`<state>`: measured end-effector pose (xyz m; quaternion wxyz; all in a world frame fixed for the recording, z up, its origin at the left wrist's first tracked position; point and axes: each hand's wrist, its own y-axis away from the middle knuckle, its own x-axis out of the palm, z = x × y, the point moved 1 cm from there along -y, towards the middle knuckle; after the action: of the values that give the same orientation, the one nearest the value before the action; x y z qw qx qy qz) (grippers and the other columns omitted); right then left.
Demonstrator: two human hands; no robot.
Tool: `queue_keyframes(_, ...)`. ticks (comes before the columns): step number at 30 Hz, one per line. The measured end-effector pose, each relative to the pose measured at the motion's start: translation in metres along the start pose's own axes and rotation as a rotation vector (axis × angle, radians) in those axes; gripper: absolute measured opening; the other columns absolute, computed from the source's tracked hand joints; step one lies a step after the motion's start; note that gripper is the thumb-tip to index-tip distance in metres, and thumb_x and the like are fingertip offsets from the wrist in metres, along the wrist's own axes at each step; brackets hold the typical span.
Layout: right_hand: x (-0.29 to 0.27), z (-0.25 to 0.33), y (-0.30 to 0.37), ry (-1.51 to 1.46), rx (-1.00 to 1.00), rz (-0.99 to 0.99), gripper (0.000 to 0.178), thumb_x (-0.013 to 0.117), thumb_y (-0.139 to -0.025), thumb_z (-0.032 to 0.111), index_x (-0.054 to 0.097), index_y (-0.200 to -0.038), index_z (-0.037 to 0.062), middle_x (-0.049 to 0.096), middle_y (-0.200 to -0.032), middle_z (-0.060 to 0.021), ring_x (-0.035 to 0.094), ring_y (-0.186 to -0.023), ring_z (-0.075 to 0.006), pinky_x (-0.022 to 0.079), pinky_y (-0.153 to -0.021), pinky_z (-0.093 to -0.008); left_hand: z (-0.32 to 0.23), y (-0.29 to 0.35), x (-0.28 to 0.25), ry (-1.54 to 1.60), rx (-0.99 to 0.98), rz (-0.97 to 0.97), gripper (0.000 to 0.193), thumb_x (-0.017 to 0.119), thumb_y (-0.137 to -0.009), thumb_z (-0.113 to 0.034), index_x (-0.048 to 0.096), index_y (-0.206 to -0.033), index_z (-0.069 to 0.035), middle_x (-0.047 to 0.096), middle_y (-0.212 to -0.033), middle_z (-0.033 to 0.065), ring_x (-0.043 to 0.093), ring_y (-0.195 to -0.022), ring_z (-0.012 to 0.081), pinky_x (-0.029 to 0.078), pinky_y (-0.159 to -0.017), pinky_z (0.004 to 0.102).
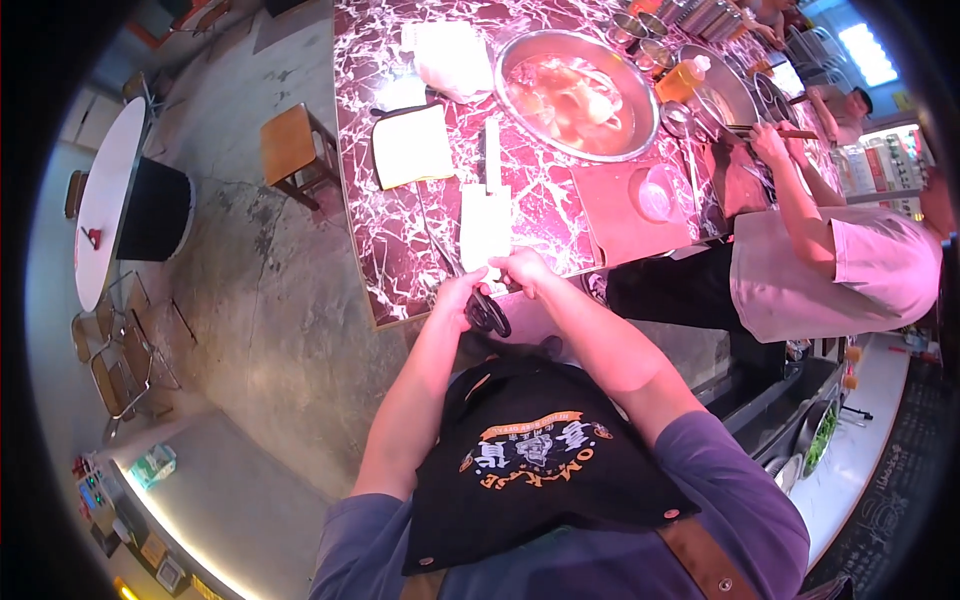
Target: Preparing and serving meat and ingredients for a hot pot meal at a restaurant table.
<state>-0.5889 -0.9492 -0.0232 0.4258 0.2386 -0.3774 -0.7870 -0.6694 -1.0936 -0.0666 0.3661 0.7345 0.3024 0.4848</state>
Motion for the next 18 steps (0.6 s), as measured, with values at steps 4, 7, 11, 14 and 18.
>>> queue_keyframes(4, -0.008, 0.004, 0.000, 0.146, -0.102, -0.079, 0.025, 0.067, -0.089, 0.027, 0.064, -0.095, 0.0035, 0.058, -0.062, -0.0051, 0.054, -0.052, -0.0138, 0.043, -0.049, -0.0314, 0.010, -0.012, 0.003, 0.043, 0.101, -0.112, 0.021, 0.067, -0.089, -0.015, 0.060, -0.072, -0.005, 0.058, -0.063, 0.0056, 0.056, -0.050, 0.0189, 0.045, -0.047, 0.0330)
queue_keyframes(7, -0.021, 0.039, -0.026, 0.213, -0.576, -0.654, 0.035, 0.072, -0.083, 0.030, 0.056, -0.093, -0.0001, 0.063, -0.083, -0.0172, 0.063, -0.078, -0.0312, 0.049, -0.074, -0.0417, 0.010, -0.011, -0.001, 0.073, 0.172, -0.114, 0.019, 0.066, -0.088, -0.012, 0.060, -0.073, -0.003, 0.059, -0.064, 0.0068, 0.056, -0.051, 0.0189, 0.046, -0.049, 0.0332)
queue_keyframes(11, -0.019, 0.095, -0.066, 0.477, -0.504, -0.611, 0.051, 0.077, -0.078, 0.036, 0.051, -0.099, -0.0029, 0.065, -0.087, -0.0171, 0.066, -0.084, -0.0275, 0.052, -0.077, -0.0395, 0.014, 0.001, -0.004, 0.076, 0.182, -0.148, 0.014, 0.065, -0.088, -0.010, 0.060, -0.078, -0.001, 0.060, -0.065, 0.0076, 0.057, -0.052, 0.0192, 0.047, -0.050, 0.0340)
queue_keyframes(14, -0.011, 0.123, -0.082, 0.539, -0.431, -0.545, 0.054, 0.077, -0.078, 0.035, 0.049, -0.100, -0.0044, 0.067, -0.082, -0.0151, 0.069, -0.081, -0.0263, 0.054, -0.076, -0.0386, 0.023, 0.012, -0.008, 0.062, 0.198, -0.158, 0.012, 0.065, -0.088, -0.009, 0.060, -0.081, -0.001, 0.060, -0.064, 0.0077, 0.057, -0.052, 0.0191, 0.047, -0.049, 0.0336)
queue_keyframes(18, -0.018, 0.128, -0.075, 0.434, -0.374, -0.469, 0.062, 0.076, -0.078, 0.038, 0.044, -0.109, -0.0055, 0.068, -0.083, -0.0176, 0.069, -0.084, -0.0342, 0.055, -0.076, -0.0426, 0.048, 0.035, -0.018, -0.012, 0.326, -0.216, 0.009, 0.064, -0.086, -0.005, 0.062, -0.091, 0.002, 0.063, -0.072, 0.0069, 0.060, -0.059, 0.0159, 0.048, -0.053, 0.0294)
